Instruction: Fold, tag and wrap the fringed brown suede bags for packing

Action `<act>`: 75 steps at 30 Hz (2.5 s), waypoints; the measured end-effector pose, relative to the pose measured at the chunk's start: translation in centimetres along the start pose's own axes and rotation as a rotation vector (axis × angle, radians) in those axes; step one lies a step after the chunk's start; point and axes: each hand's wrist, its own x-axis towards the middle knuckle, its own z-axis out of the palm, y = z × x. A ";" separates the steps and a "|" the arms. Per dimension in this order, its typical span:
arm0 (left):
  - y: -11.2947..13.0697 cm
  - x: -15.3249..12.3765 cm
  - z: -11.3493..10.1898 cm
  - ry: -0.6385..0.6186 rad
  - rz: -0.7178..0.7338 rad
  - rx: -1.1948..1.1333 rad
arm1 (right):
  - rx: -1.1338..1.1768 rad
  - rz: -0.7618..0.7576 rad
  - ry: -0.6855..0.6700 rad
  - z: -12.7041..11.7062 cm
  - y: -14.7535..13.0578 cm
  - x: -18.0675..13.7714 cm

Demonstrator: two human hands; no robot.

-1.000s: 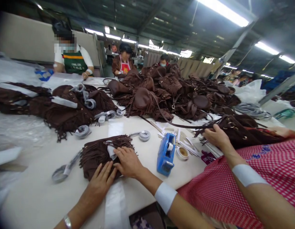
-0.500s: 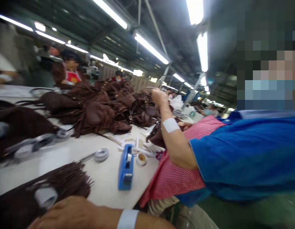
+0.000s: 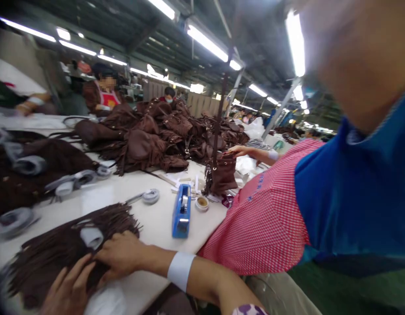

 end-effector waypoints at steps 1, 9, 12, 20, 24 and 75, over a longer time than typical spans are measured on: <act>0.2 0.0 -0.6 0.016 0.049 0.042 | -0.008 0.018 0.006 -0.1 -0.3 0.0; 2.4 2.4 -3.6 -0.153 -0.050 0.206 | 0.133 -0.019 0.027 -1.4 -0.7 -1.2; 2.6 2.2 -3.6 -0.159 -0.051 0.210 | 0.094 0.005 0.037 -1.5 -0.3 -2.9; 2.2 1.7 -3.2 -0.133 -0.083 0.139 | -0.110 0.460 -0.032 -3.6 -0.2 -6.1; 2.1 1.9 -3.0 -0.083 -0.067 0.127 | 0.101 0.079 0.237 -2.6 -1.8 -2.8; -3.6 9.4 -7.1 -0.523 -0.112 0.057 | 0.331 0.190 0.276 4.3 0.0 0.2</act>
